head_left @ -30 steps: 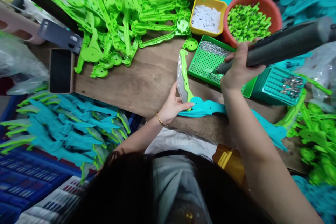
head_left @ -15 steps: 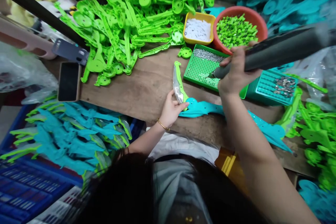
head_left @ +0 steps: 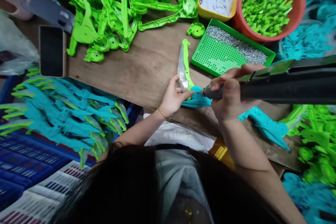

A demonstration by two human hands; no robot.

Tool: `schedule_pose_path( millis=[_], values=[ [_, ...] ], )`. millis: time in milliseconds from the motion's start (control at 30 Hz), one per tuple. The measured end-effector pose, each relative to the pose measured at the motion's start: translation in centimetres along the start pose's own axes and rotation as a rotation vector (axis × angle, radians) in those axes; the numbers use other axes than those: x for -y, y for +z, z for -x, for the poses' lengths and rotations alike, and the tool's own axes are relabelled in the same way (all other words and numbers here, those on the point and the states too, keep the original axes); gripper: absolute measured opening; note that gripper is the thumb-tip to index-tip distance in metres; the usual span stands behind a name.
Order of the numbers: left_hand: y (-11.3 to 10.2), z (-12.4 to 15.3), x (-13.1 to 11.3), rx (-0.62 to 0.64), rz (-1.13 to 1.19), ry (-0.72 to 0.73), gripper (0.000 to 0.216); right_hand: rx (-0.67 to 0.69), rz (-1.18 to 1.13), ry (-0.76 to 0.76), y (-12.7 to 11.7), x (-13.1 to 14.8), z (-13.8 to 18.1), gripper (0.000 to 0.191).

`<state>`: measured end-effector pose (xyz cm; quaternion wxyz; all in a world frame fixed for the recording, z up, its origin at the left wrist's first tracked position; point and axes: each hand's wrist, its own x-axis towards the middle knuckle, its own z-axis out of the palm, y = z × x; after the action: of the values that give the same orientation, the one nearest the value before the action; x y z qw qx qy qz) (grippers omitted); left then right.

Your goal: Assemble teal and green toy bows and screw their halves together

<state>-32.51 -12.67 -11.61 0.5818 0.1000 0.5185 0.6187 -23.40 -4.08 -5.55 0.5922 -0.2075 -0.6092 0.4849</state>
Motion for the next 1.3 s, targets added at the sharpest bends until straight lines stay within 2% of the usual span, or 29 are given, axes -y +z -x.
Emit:
schedule_pose_path(
  millis=[167, 267, 333, 433, 467, 500, 633, 767, 933, 1100, 1200, 1300],
  values=[
    [0.2, 0.1, -0.1, -0.009, 0.015, -0.023, 0.102, 0.12, 0.028, -0.018, 0.0, -0.4, 0.6, 0.032],
    [0.2, 0.1, -0.1, -0.012, 0.031, -0.025, 0.097, 0.126, 0.011, -0.001, 0.2, 0.2, 0.4, 0.033],
    [0.2, 0.0, 0.0, -0.006, 0.038, -0.03, 0.094, 0.032, -0.006, 0.008, 0.4, 0.5, -0.8, 0.028],
    [-0.1, -0.1, -0.1, -0.006, 0.018, -0.045, 0.089, -0.296, 0.075, -0.096, 0.2, -0.6, -4.0, 0.001],
    [-0.3, -0.1, -0.1, 0.002, 0.009, -0.049, 0.084, -0.395, 0.138, -0.122, -0.1, -1.6, -5.1, 0.006],
    [-0.4, -0.1, -0.2, 0.018, 0.001, -0.054, 0.078, -0.468, 0.19, -0.121, -0.4, -2.7, -6.1, 0.003],
    [-1.1, -0.2, -0.4, 0.104, -0.01, -0.063, 0.062, -0.509, 0.213, -0.117, -1.9, -7.6, -8.4, 0.029],
    [-1.3, -0.3, -0.3, 0.122, -0.004, -0.06, 0.064, -0.531, 0.198, -0.18, -2.5, -9.6, -8.4, 0.034],
    [-1.2, -0.4, -0.2, 0.133, 0.024, -0.051, 0.066, -0.51, 0.279, -0.141, -2.4, -9.6, -7.9, 0.026],
    [-1.2, -0.4, -0.2, 0.126, 0.008, -0.052, 0.069, -0.493, 0.17, -0.128, -2.2, -9.1, -8.4, 0.029],
    [-1.1, -0.4, -0.2, 0.11, 0.005, -0.054, 0.068, -0.493, 0.136, -0.157, -1.6, -6.4, -8.4, 0.014],
    [-0.9, -0.4, -0.3, 0.103, 0.021, -0.055, 0.065, -0.387, 0.097, -0.187, -0.4, -2.3, -6.6, 0.009]
  ],
)
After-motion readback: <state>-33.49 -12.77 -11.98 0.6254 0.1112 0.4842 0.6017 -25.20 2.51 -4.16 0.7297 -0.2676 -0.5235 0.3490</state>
